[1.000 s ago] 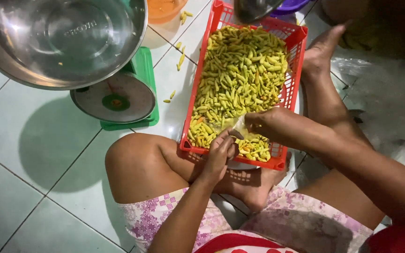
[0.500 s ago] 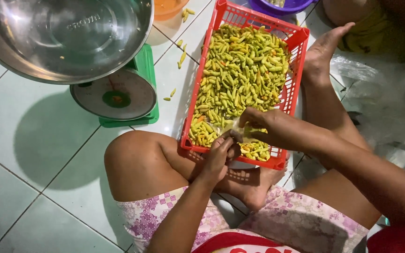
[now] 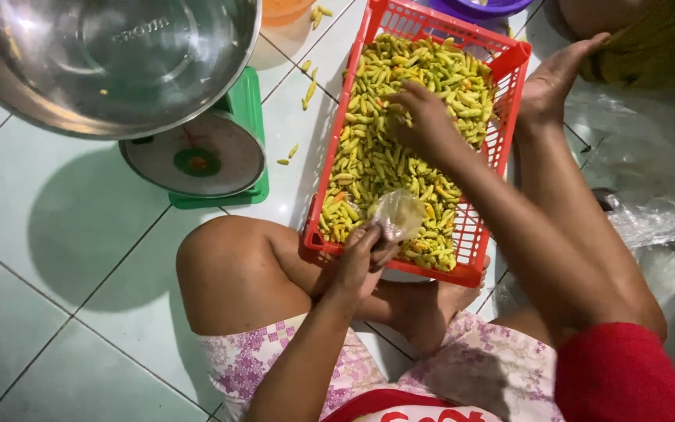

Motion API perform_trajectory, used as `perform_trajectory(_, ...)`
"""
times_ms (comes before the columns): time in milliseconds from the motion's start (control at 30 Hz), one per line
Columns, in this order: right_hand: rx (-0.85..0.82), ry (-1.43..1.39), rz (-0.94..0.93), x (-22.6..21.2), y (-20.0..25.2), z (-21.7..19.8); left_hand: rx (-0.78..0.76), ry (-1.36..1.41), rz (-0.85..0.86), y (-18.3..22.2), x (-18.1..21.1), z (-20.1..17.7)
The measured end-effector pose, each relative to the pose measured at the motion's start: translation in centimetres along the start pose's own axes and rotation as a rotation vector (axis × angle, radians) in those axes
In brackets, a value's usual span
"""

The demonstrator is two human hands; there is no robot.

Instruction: Bagging small green chilies from a plastic crate into individual plastic bags while sitting on the floor.

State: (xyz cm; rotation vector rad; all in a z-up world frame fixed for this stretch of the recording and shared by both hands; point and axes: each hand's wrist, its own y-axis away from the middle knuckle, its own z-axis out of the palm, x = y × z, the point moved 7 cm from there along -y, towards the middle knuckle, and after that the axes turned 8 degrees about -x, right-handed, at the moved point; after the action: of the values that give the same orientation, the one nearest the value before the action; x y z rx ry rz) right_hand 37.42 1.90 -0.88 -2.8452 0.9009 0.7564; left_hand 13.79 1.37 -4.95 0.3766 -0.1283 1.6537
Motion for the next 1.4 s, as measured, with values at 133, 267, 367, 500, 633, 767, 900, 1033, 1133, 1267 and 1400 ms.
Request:
perform_trajectory(133, 0.114, 0.333, -0.201, -4.1, 0.9, 3.9, 0.040, -0.020, 0.041, 0.2, 0.6, -1.3)
perform_trajectory(267, 0.222, 0.396, -0.271, -1.7, 3.8, 8.9, 0.049, -0.063, 0.057, 0.6, 1.4, -0.6)
perform_trajectory(367, 0.063, 0.353, -0.284, -6.1, 8.3, 4.7, 0.042, -0.052, 0.050, 0.5, 0.9, -1.0)
perform_trajectory(500, -0.176, -0.007, -0.122, -0.8, 11.4, 6.0, 0.032, -0.043, 0.033, 0.4, 0.7, -0.8)
perform_trajectory(633, -0.334, -0.302, 0.235, -3.1, 11.9, -1.8, 0.018, -0.112, 0.023, 0.1, 0.2, -0.9)
perform_trajectory(767, -0.381, -0.517, 0.288, -5.7, 12.7, -7.5, 0.003, -0.106, 0.015, 0.2, 0.8, 0.4)
perform_trajectory(900, -0.493, -0.581, 0.317, -8.6, 12.9, -9.1, 0.001, -0.136, -0.005, -0.2, -0.2, 0.0)
perform_trajectory(1033, -0.612, -0.546, 0.291, -10.6, 12.1, -6.9, 0.029, -0.165, -0.015, 0.0, 0.4, 0.6)
perform_trajectory(1133, -0.656, -0.527, 0.327, -10.7, 11.6, -5.3, 0.033, -0.169, -0.021, 0.0, 0.3, 0.4)
perform_trajectory(1267, -0.702, -0.620, 0.477, -11.1, 11.5, -5.1, -0.007, -0.193, -0.005, 0.2, 1.6, 1.7)
perform_trajectory(1400, -0.724, -0.620, 0.418, -10.2, 12.3, -5.9, -0.058, -0.163, 0.011, -0.5, -0.6, -0.2)
